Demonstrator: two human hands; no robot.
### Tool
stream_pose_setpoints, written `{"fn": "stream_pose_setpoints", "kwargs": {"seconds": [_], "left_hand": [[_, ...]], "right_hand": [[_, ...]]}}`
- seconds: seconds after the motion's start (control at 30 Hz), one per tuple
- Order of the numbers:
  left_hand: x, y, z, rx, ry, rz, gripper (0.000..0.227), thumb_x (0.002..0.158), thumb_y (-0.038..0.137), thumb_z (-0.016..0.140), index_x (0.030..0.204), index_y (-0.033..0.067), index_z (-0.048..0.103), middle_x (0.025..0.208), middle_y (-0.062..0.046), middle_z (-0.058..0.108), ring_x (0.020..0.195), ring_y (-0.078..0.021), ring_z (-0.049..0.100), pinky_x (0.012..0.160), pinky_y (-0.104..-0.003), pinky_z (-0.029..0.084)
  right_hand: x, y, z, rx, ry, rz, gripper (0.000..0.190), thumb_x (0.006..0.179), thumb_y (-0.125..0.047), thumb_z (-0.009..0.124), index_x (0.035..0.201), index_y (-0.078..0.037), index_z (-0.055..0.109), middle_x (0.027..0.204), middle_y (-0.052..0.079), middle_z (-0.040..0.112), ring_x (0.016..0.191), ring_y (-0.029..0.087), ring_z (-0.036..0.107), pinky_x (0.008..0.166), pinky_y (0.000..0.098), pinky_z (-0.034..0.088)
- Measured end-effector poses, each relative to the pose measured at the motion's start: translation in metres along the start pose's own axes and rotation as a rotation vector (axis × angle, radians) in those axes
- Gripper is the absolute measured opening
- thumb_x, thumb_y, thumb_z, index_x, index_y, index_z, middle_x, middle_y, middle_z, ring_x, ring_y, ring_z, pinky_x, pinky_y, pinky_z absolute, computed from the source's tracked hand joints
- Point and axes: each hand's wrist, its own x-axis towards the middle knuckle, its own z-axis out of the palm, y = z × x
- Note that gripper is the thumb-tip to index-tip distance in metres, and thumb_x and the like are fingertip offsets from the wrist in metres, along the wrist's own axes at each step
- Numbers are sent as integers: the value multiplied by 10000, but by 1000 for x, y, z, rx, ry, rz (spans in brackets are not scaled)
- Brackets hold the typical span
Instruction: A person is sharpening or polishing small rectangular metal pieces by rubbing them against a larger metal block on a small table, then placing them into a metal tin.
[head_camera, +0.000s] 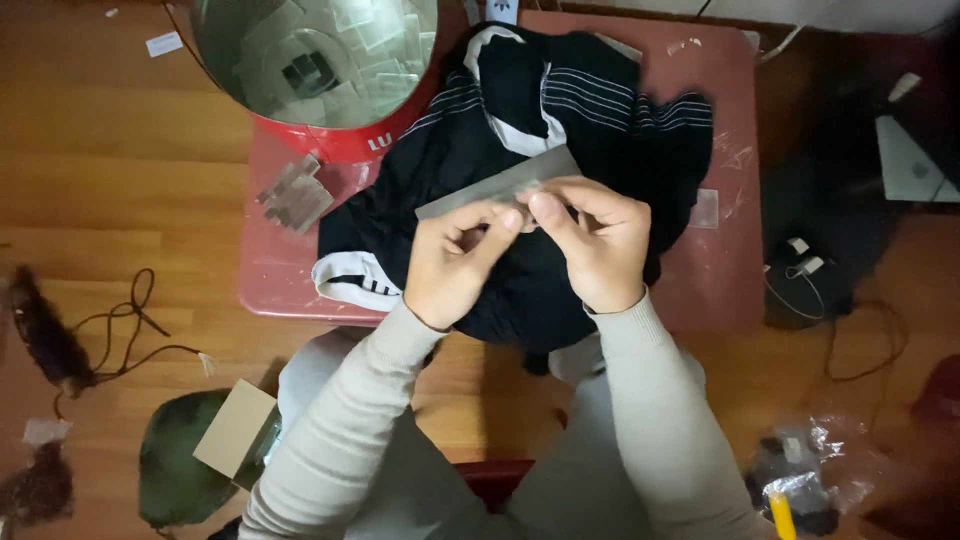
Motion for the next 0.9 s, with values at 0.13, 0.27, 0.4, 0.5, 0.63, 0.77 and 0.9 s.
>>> {"fn": "stream_pose_setpoints", "kwargs": {"seconds": [0.13,0.27,0.4,0.5,0.63,0.77,0.9], "left_hand": [[3,-2,-8,35,-10,5,151,1052,204,816,942,114,868,586,54,630,573,26,419,505,-120,367],[3,-3,-8,42,4,8,172,1052,219,816,916,126,864,540,57,573,554,19,389,490,-128,324],[1,5,-14,340,47,351,95,1018,154,844,977,69,854,764,-127,802,673,-246,792,617,-330,601],[0,7,-14,567,63,478,94,1032,219,827,1052,141,877,882,-70,844,793,-308,828,720,-365,651],[-1,5,-13,654,89,533,102,1047,239,806,1075,174,879,879,-47,844,780,-302,821,699,-368,652],[1,5,-16,637,104,552,114,1052,237,795,1076,159,875,901,-51,849,781,-316,818,687,-369,654],[1,7,-17,669,105,599,94,1047,218,796,1059,156,866,916,-42,851,795,-326,819,672,-375,651]], "right_hand": [[-1,-3,3,0,-5,2,101,1014,-22,833,1028,78,827,978,196,819,908,221,789,856,368,661],[-4,3,1,14,18,-2,115,996,-16,854,1059,76,825,1005,194,819,929,202,779,885,371,660],[-2,3,6,-26,38,-93,165,978,5,884,1102,80,806,1030,186,819,940,183,751,893,352,617],[1,-7,7,-135,-5,-170,237,919,27,929,1122,83,820,1059,195,821,979,250,769,897,363,607],[-2,-6,14,-140,6,-142,309,903,-15,956,1166,50,808,1082,141,804,1026,181,730,941,342,584],[0,-3,7,-92,58,-67,319,973,-106,911,1244,3,782,1140,81,816,1050,99,680,983,278,542],[0,-6,7,-84,51,-33,428,1002,-135,881,1370,-7,703,1256,102,810,1178,125,702,1032,286,512]]}}
